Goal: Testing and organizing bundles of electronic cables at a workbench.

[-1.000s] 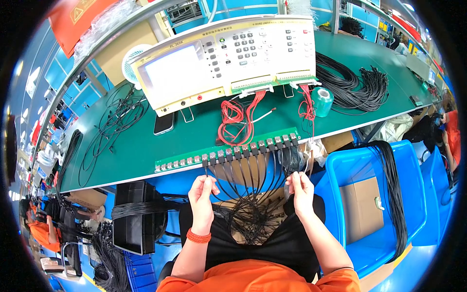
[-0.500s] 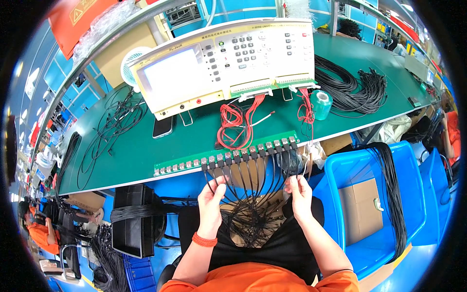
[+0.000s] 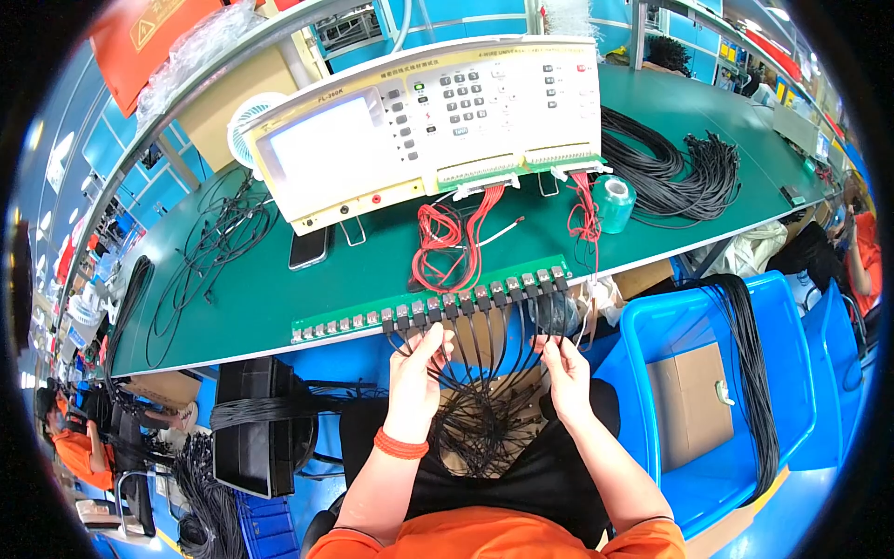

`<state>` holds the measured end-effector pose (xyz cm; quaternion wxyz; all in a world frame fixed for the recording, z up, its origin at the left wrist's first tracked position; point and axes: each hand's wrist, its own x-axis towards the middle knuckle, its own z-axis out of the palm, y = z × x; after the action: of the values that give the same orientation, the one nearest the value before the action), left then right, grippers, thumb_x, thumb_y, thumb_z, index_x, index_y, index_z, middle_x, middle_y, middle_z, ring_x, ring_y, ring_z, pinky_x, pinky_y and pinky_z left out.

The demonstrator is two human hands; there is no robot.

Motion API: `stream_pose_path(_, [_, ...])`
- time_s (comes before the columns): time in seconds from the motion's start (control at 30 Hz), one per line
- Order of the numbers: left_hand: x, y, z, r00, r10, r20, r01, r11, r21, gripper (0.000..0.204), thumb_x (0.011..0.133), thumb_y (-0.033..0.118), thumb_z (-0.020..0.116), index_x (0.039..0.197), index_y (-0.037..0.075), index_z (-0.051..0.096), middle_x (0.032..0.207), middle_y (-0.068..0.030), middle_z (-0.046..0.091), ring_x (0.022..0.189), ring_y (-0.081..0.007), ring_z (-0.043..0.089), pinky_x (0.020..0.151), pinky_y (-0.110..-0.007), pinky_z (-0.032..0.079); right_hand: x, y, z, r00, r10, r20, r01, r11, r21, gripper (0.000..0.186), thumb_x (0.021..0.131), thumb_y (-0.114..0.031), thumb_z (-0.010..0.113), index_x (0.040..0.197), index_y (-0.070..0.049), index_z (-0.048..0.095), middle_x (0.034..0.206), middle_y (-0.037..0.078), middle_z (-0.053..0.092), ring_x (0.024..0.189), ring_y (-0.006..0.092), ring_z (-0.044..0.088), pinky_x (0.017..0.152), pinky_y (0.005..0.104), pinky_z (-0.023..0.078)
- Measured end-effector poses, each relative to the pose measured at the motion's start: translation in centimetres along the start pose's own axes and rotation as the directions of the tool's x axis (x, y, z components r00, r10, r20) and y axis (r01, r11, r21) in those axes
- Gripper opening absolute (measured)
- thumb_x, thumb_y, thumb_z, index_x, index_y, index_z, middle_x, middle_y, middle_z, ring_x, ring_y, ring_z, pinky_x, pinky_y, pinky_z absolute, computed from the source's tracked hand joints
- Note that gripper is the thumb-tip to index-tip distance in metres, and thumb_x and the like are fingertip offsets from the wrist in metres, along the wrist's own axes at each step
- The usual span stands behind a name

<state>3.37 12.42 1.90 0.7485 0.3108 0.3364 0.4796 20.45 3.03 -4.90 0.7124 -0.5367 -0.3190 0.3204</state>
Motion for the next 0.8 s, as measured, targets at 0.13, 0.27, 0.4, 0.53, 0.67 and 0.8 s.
stream_pose_path(0.13, [-0.2, 0.4, -1.4, 0.986, 0.076, 0.151, -0.089, 0.992, 0.087, 0.014, 0.087, 0.017, 0.057, 0.089, 0.003, 0.058, 0.094, -0.0068, 0.061, 0.078, -0.0115, 0.055, 0.072, -0.025, 0.043, 0.1, 0.2, -0.1, 0.999, -0.029, 0.027, 0.029, 1.000, -0.005, 0.021, 0.093, -0.020, 0.047, 0.098, -0.003, 0.058, 0.091, 0.002, 0.061, 0.075, 0.0062, 0.049, 0.072, 0.0219, 0.039])
stream_pose_path(0.27, [-0.7, 0.9, -3.1, 0.972, 0.231, -0.043, -0.231, 0.973, 0.002, 0.029, 0.092, 0.031, 0.049, 0.092, 0.003, 0.058, 0.093, -0.0056, 0.060, 0.077, -0.0118, 0.054, 0.072, -0.026, 0.043, 0.4, -0.1, 0.0, 0.999, -0.038, 0.017, 0.038, 0.999, 0.010, 0.023, 0.094, -0.022, 0.046, 0.099, -0.002, 0.057, 0.094, 0.004, 0.061, 0.076, 0.0066, 0.049, 0.070, 0.0224, 0.039])
stream_pose_path(0.4, [-0.7, 1.2, -4.1, 0.941, 0.329, -0.083, -0.304, 0.925, 0.226, 0.023, 0.091, 0.022, 0.052, 0.087, 0.000, 0.060, 0.083, -0.0051, 0.061, 0.074, -0.0109, 0.054, 0.071, -0.025, 0.043, 1.3, -2.0, -0.2, 0.970, -0.200, -0.140, 0.189, 0.978, -0.087, 0.019, 0.090, -0.012, 0.052, 0.105, -0.001, 0.053, 0.099, 0.008, 0.059, 0.086, 0.0130, 0.057, 0.081, 0.0267, 0.044])
stream_pose_path(0.53, [-1.4, 0.9, -4.6, 0.948, 0.317, 0.020, -0.313, 0.923, 0.223, 0.022, 0.092, 0.019, 0.050, 0.088, 0.000, 0.059, 0.082, -0.0061, 0.060, 0.072, -0.0111, 0.053, 0.069, -0.025, 0.043, 1.9, -5.4, -0.7, 0.857, -0.516, -0.008, 0.371, 0.626, -0.686, 0.032, 0.082, -0.011, 0.059, 0.114, -0.011, 0.057, 0.083, 0.006, 0.060, 0.071, 0.0161, 0.059, 0.066, 0.0277, 0.047])
stream_pose_path(0.67, [-2.3, -0.1, -4.8, 0.965, 0.258, 0.049, -0.262, 0.933, 0.247, 0.024, 0.092, 0.021, 0.049, 0.082, 0.001, 0.058, 0.076, -0.0046, 0.057, 0.072, -0.0106, 0.050, 0.070, -0.025, 0.040, 2.5, -8.1, -0.3, 0.794, -0.577, 0.192, 0.401, 0.259, -0.879, 0.036, 0.077, -0.020, 0.064, 0.113, -0.021, 0.060, 0.074, 0.003, 0.054, 0.061, 0.0197, 0.054, 0.054, 0.0311, 0.043])
stream_pose_path(0.8, [-2.8, -0.8, -4.9, 0.970, 0.240, 0.028, -0.239, 0.939, 0.246, 0.028, 0.092, 0.022, 0.049, 0.075, 0.001, 0.057, 0.071, -0.0031, 0.056, 0.070, -0.0102, 0.049, 0.074, -0.025, 0.039, 3.5, -9.6, 0.4, 0.758, -0.574, 0.310, 0.406, 0.042, -0.913, 0.031, 0.076, -0.028, 0.064, 0.107, -0.023, 0.063, 0.076, 0.001, 0.050, 0.064, 0.0181, 0.051, 0.059, 0.0313, 0.041])
